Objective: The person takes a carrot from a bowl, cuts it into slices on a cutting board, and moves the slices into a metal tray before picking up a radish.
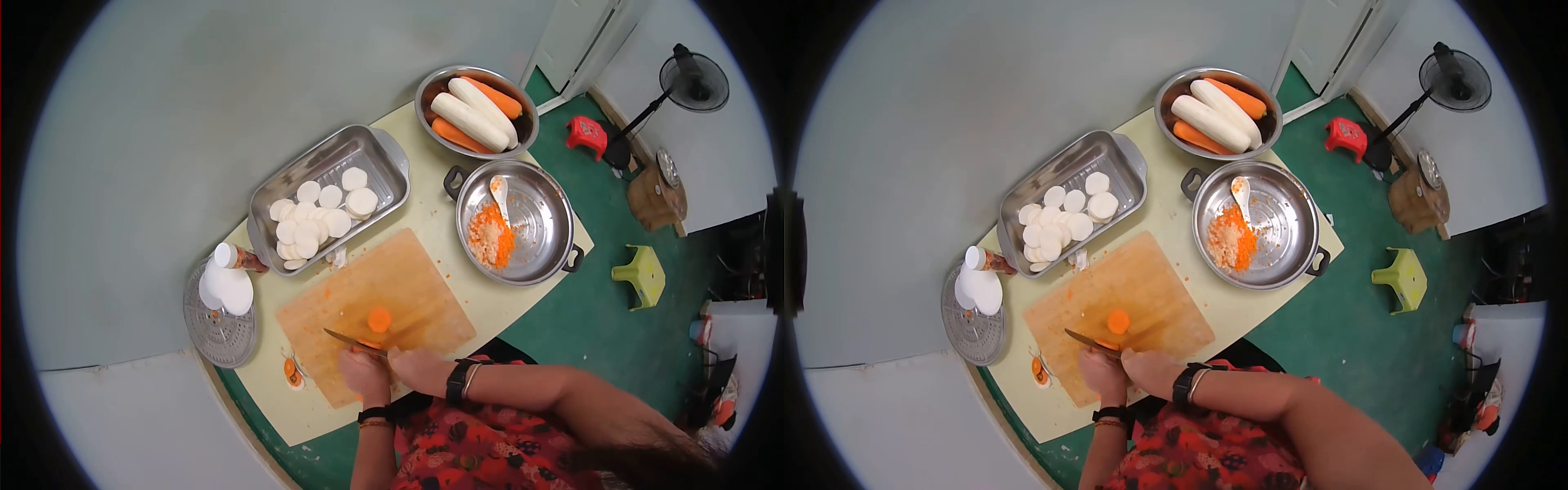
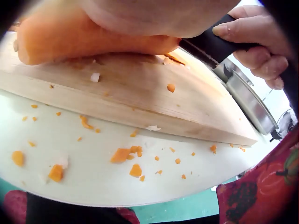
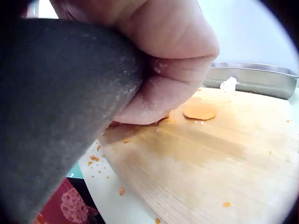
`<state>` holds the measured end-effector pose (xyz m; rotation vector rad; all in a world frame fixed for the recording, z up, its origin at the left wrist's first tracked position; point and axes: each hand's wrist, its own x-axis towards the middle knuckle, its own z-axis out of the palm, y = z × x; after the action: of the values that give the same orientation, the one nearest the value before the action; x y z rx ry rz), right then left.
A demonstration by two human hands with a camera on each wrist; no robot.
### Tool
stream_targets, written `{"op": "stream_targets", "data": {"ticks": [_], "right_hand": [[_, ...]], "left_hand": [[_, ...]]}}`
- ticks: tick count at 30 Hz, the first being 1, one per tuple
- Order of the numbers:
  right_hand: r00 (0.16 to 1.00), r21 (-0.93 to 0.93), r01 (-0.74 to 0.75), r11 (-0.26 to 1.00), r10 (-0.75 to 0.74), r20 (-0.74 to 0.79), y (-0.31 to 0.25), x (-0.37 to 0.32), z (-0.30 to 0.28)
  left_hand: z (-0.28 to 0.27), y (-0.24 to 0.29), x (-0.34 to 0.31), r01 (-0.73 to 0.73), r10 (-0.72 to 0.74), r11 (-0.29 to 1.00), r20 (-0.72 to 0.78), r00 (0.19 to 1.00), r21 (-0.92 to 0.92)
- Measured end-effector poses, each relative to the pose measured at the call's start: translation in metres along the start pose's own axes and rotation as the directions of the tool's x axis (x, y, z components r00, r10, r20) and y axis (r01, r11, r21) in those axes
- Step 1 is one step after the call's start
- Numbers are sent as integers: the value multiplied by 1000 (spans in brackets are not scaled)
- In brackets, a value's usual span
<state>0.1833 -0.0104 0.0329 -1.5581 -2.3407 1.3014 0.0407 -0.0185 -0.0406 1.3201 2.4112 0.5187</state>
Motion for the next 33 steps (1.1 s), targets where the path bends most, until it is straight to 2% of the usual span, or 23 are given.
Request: {"op": "stream_targets", "data": {"ticks": [5,8,13,15,16,21,25,27,30,33], "right_hand": [[995,42,55,998,-51,-89,8,9,12],[992,5,57,998,-56,-117,11,8,14],[986,-19,98,995,-99,-137,5,2,8],[992,16,107,994,-105,-71,9,-12,3],[997,1,74,997,-74,-26,12,-15,3],[999,21,52,998,-52,-5,12,-14,1],[991,49,92,995,-87,-98,18,10,16],[994,27,86,996,-84,-71,17,33,26],[998,-18,55,998,-55,-22,15,36,26],[996,-12,74,997,-74,-45,18,22,19]], "left_hand": [[1,-2,-1,-60,58,998,-71,996,-22],[-7,12,-6,44,-42,994,22,999,-100],[8,-9,0,-72,71,997,-107,992,-8],[5,-8,0,-108,107,994,-119,987,-2],[4,-5,-2,-77,77,997,-96,992,3],[-2,4,-5,35,-35,999,-15,999,7],[3,9,-8,-35,35,999,-121,992,4],[-2,6,-7,-81,83,997,-131,988,15],[0,8,-7,-17,17,1000,-137,990,-3],[1,5,-5,-36,35,999,-177,984,-1]]}}
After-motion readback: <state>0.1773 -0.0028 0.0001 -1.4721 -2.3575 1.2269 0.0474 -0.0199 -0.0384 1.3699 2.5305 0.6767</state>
